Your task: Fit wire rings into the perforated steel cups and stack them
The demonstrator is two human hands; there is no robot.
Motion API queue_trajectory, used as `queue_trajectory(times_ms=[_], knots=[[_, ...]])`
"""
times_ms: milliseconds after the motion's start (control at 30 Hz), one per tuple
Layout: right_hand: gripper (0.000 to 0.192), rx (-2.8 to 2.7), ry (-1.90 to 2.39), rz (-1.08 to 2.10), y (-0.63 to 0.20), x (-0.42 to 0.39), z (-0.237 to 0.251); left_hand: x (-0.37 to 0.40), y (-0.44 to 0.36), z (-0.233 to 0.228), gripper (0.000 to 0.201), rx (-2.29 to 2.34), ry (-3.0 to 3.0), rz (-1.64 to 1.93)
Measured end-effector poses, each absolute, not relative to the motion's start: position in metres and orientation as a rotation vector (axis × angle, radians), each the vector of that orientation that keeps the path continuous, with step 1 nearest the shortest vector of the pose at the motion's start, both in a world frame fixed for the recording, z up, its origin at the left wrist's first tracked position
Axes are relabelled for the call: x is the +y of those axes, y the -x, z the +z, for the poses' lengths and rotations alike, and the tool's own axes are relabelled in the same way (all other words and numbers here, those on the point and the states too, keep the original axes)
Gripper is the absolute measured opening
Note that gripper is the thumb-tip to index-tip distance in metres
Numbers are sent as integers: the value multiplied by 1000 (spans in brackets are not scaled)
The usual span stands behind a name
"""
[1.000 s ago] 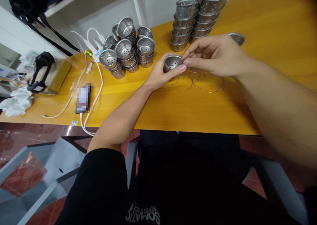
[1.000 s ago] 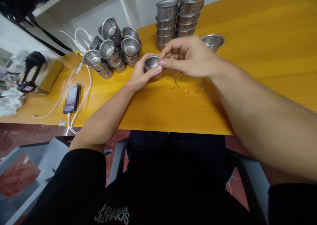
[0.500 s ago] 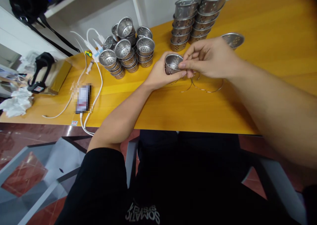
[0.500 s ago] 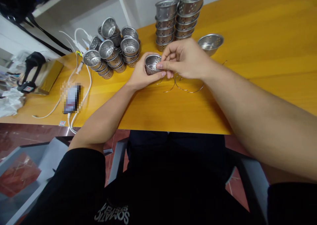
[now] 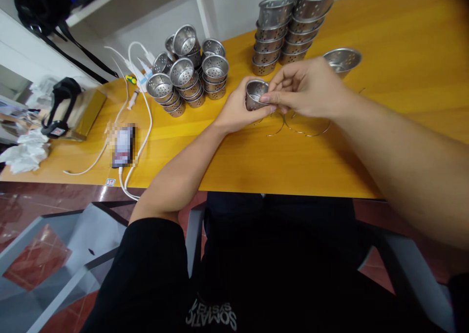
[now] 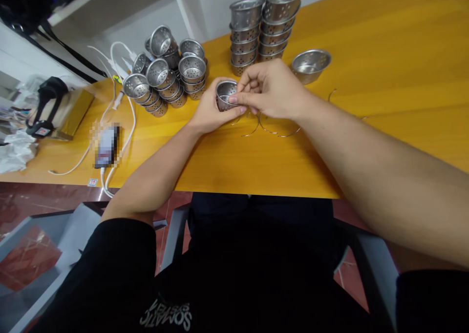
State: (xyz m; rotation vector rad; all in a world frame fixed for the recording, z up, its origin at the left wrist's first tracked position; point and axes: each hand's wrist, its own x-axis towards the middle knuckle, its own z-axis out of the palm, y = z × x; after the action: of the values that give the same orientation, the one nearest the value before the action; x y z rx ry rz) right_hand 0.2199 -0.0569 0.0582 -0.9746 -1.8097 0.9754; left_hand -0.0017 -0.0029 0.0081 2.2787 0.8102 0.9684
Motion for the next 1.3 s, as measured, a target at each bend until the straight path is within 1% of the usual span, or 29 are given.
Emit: queue_trajectory(times_ms=[100,267,433,567,700,900,1100,1300], knots=[[50,-1788,887,1024,-220,-55,56,-3,2,9,75,820,-2301,961],[48,-1758,855,1048,-217,-56,57,-3,2,11,70,826,-2312,951],[45,-1781,881,1036,-217,-59,61,-3,2,11,71,817,-2316,948],[49,-1765,876,1064,-216,-61,64,-1,3,11,71,803,-2325,950],[49,-1747,873,1071,-214,-63,65,1,4,9,73,782,-2323,959],[43,-1759,920,1009,-216,-59,57,6,5,7,77,745,-2337,932],[46,-1734,900,1026,-222,-53,41,8,7,5,78,704,-2372,915],[43,-1781,880,957,-220,-57,49,8,8,4,80,664,-2386,921]])
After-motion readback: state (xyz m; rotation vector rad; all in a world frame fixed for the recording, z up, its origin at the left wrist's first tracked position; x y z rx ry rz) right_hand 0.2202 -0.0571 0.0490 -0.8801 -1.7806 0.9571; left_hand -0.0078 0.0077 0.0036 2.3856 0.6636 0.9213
